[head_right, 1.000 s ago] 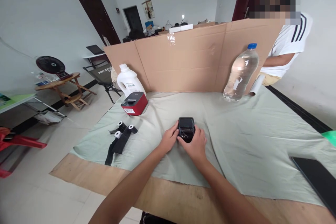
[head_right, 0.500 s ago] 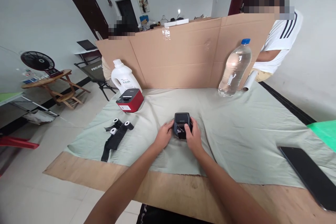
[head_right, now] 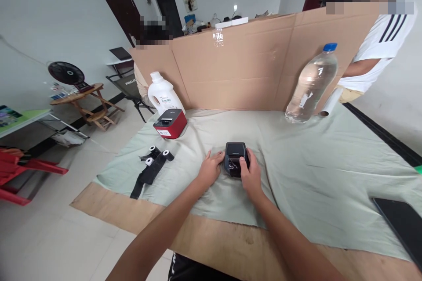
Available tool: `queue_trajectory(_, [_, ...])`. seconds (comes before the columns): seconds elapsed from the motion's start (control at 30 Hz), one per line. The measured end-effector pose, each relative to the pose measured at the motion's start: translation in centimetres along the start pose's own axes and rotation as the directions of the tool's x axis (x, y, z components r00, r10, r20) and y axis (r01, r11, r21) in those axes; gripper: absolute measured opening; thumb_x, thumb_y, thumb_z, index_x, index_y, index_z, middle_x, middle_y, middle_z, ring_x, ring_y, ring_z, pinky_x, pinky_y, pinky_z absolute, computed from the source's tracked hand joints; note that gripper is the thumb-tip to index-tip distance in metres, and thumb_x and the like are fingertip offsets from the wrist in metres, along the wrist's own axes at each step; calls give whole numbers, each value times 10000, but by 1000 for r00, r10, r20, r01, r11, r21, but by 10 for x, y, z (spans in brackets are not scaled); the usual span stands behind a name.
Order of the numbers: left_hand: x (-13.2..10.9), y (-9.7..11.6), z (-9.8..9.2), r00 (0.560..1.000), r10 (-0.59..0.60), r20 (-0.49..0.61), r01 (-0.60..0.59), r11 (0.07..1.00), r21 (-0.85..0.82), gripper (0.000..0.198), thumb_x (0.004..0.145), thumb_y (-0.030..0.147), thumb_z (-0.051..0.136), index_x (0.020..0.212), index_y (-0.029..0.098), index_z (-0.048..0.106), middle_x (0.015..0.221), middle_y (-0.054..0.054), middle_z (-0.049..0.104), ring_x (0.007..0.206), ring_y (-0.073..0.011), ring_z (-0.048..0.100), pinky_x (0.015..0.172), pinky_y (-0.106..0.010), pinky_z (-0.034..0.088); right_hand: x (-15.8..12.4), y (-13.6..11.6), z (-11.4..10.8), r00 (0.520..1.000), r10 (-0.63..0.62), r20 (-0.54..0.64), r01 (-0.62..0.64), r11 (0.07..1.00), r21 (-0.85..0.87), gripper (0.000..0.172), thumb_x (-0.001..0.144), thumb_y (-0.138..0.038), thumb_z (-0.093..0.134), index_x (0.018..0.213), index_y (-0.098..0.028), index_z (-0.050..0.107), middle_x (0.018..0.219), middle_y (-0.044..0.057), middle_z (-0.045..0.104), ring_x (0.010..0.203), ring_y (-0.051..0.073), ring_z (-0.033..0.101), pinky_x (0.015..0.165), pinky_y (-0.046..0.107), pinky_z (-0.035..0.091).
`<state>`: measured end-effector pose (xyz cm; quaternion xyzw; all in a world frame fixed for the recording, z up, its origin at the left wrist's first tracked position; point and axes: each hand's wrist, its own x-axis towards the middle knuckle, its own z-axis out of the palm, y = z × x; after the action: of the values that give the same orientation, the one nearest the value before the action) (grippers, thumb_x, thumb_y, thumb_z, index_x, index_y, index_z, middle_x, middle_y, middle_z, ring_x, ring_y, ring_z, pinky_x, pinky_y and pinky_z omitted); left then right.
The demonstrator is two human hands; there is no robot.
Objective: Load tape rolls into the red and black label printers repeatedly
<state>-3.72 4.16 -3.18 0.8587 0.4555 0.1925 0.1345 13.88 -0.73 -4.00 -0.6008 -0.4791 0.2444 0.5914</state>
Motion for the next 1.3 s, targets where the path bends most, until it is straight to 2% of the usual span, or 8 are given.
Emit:
queue_trajectory(0.33, [0, -5, 5, 998, 55, -4, -55, 996, 69, 696, 808, -16, 467, 1484, 150, 498, 1490, -113, 573, 1440, -233, 497, 1307, -538, 199, 0, -7, -1, 1000, 3, 1, -3, 1000, -9, 581, 956, -538, 475, 1356, -128, 572, 1397, 193, 617, 1309, 323, 575, 1162, 526, 398])
queue_trajectory(0.5, [3, -5, 2, 999, -26, -26, 22, 993, -116, 681, 818, -43, 425, 1434, 204, 578, 1449, -68, 612, 1407, -211, 536, 1298, -528, 244, 0, -8, -2, 1000, 11, 1, -11, 1000, 8, 549, 958, -535, 477, 1338, -151, 574, 1391, 180, 620, 1306, 312, 573, 1162, 521, 397])
queue_trajectory(0.67, [7, -13, 0, 995, -102, 0, 94, 919, -383, 639, 879, -18, 395, 1399, 271, 628, 1432, -18, 621, 1414, -196, 526, 1309, -525, 216, -2, -9, -2, 1000, -4, -23, 7, 995, 95, 467, 972, -492, 491, 1309, -180, 579, 1389, 156, 621, 1299, 284, 578, 1150, 489, 415])
queue_trajectory(0.83, [7, -14, -1, 992, -127, 8, 117, 888, -444, 612, 889, 1, 411, 1386, 276, 639, 1435, -5, 616, 1415, -179, 524, 1319, -503, 193, -4, -9, -6, 997, -50, -63, 59, 988, 143, 380, 985, -443, 492, 1260, -203, 598, 1349, 136, 641, 1284, 270, 590, 1145, 485, 417])
queue_trajectory(0.97, [8, -13, -2, 989, -147, 2, 132, 880, -456, 594, 890, 9, 429, 1369, 277, 654, 1423, -3, 624, 1415, -178, 523, 1323, -491, 183, 13, -5, -6, 993, -108, 43, 99, 981, 170, 414, 1010, -461, 447, 1335, -231, 559, 1468, 116, 568, 1390, 243, 509, 1192, 459, 368])
queue_trajectory(1.07, [9, -13, -2, 988, -153, 4, 139, 884, -445, 570, 902, 24, 429, 1379, 246, 647, 1424, -26, 621, 1414, -184, 525, 1321, -485, 183, 39, -2, -5, 984, -128, 127, 120, 990, 67, 459, 1011, -494, 408, 1364, -238, 550, 1494, 103, 549, 1402, 235, 489, 1208, 453, 340])
queue_trajectory(1.2, [8, -12, -3, 991, -135, -4, 121, 904, -410, 564, 914, 32, 416, 1393, 235, 634, 1435, -32, 608, 1402, -177, 539, 1316, -483, 195, 73, -8, -9, 968, -94, 234, 156, 952, -262, 526, 1000, -458, 311, 1374, -190, 568, 1431, 130, 597, 1315, 256, 545, 1135, 464, 409])
queue_trajectory(1.3, [8, -12, -4, 993, -119, -19, 103, 917, -384, 560, 919, 37, 418, 1397, 239, 627, 1435, -28, 606, 1399, -173, 542, 1308, -489, 214, 92, -20, -14, 943, -71, 326, 215, 875, -434, 453, 958, -404, 383, 1194, -185, 702, 1308, 130, 666, 1217, 284, 586, 1097, 491, 415])
